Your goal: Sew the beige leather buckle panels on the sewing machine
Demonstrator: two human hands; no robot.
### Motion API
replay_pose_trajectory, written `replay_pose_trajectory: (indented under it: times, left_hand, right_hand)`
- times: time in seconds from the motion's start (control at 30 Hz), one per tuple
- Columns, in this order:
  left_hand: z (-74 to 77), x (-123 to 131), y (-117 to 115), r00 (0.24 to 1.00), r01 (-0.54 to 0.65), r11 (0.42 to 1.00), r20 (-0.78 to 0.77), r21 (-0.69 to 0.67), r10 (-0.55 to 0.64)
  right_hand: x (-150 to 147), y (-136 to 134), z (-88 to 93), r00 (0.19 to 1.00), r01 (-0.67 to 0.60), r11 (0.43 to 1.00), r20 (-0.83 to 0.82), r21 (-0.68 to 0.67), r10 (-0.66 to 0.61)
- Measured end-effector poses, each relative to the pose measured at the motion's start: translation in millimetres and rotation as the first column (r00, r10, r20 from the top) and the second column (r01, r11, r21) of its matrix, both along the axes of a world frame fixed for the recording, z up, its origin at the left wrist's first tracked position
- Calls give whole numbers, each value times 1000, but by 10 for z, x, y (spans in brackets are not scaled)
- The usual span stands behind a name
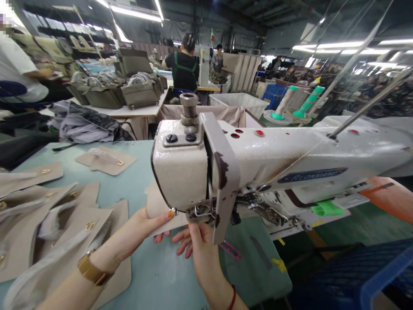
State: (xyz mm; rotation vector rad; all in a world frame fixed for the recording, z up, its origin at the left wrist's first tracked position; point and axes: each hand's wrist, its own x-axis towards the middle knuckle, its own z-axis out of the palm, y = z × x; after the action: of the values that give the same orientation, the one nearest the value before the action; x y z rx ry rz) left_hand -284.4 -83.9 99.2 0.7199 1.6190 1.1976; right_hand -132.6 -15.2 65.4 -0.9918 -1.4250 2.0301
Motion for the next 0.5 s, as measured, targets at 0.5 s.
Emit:
replay_pose_trajectory:
  times: [0.5]
  left_hand:
    - [-58,-32,-50,998,10,1000,-65,7,-10]
  right_hand:
    - [-94,-61,28,996,45,995,70,95,-52]
